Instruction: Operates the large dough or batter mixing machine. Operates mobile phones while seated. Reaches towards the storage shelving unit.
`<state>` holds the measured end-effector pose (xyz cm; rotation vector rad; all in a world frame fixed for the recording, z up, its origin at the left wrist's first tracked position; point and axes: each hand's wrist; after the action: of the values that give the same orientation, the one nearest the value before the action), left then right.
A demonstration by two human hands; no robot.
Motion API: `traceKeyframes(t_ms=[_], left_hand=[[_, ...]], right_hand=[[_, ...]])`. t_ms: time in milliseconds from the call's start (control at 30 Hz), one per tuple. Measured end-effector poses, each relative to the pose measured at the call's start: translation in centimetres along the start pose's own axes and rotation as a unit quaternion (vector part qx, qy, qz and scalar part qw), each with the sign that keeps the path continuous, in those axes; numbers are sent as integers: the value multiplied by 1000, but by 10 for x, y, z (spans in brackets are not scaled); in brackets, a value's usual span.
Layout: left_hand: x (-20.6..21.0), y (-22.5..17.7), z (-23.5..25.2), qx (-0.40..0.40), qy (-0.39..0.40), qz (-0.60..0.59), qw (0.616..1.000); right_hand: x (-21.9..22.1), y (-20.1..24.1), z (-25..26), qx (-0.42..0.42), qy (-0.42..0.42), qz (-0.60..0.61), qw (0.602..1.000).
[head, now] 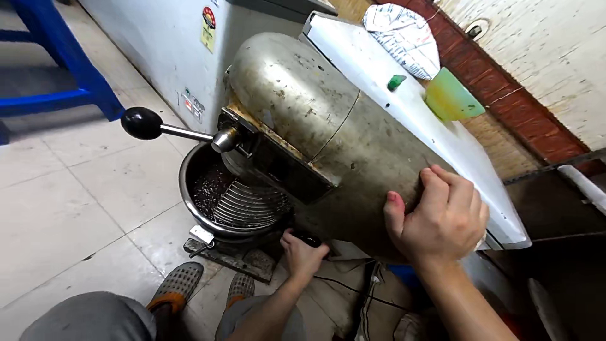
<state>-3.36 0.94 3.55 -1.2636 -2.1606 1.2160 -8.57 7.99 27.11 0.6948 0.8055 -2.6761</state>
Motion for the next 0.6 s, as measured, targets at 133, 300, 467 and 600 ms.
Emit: traceKeyframes(t_ms=[133, 300, 467, 600], left_hand=[[4, 6, -7, 69, -33, 104, 992], [4, 42, -15, 140, -24, -110, 984], [-15, 29, -4, -254, 216, -406, 851], [-17, 22, 13, -306, 275, -564, 716]], right_hand=[[-1, 1, 0, 2, 4, 6, 1000], [0, 1, 0, -2, -3, 12, 1000], [-1, 1, -1, -2, 2, 14, 1000], [0, 1, -1, -2, 1, 11, 1000]])
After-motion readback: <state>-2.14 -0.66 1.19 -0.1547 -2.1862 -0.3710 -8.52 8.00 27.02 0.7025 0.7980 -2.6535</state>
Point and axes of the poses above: each hand's wrist, its own z-axis towards the middle knuckle, its own x-axis out of the palm, y = z × x, and after that the axes turned 1 degree about -z, right-handed
